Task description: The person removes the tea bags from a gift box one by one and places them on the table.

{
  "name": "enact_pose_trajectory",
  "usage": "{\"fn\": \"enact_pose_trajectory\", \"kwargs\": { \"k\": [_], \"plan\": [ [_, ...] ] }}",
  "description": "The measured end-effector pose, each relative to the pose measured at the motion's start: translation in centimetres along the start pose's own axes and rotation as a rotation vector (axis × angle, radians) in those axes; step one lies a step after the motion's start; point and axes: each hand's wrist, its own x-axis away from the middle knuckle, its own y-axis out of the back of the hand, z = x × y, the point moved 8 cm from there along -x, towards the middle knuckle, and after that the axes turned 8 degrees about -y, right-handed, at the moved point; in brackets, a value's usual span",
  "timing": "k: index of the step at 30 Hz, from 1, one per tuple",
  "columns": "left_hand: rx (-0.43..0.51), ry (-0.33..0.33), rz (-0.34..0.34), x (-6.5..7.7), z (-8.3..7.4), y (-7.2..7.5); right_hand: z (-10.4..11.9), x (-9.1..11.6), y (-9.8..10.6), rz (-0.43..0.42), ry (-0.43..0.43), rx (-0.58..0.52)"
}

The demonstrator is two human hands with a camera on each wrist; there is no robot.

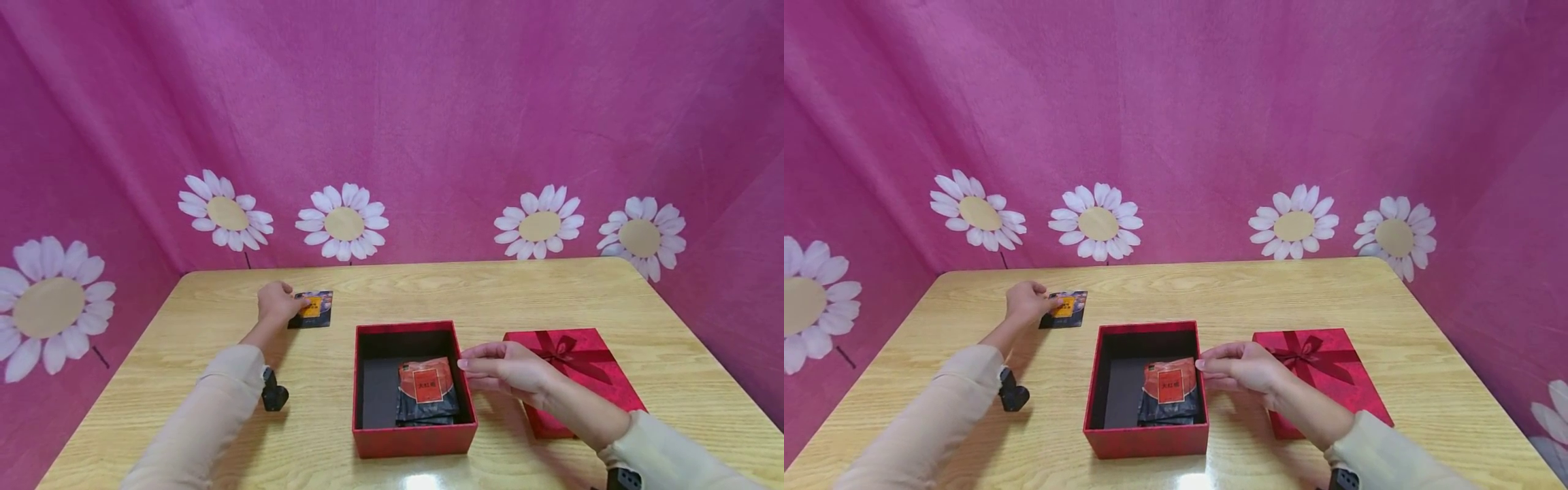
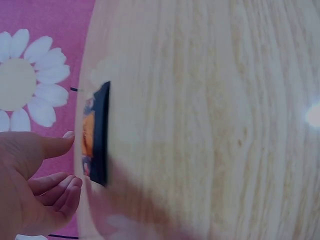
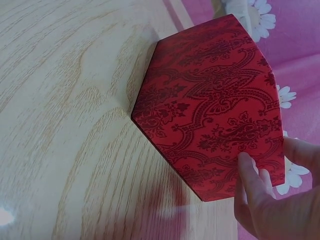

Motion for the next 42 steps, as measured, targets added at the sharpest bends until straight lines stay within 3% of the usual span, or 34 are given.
{"fn": "enact_pose_trajectory", "kwargs": {
  "k": [9, 22, 29, 35, 42],
  "plan": [
    [0.079, 0.013, 0.074, 0.4, -1.9, 0.5, 0.0, 0.0, 0.3, -0.041, -0.012, 0.019],
    [0.203, 0.036, 0.197, 2.7, -3.2, 1.2, -0.4, -0.4, 0.3, -0.049, -0.043, 0.024],
    [0.282, -0.016, 0.271, 4.3, -5.1, 1.6, -0.4, -0.3, 0.1, -0.055, -0.042, 0.034],
    [0.37, -0.018, 0.335, 5.7, -7.0, 1.3, -0.4, -0.3, 0.2, -0.049, -0.041, 0.015],
    [0.409, -0.095, 0.378, 7.0, -9.5, 1.1, -0.1, 0.0, -0.1, -0.024, -0.014, 0.019]
  ]
}}
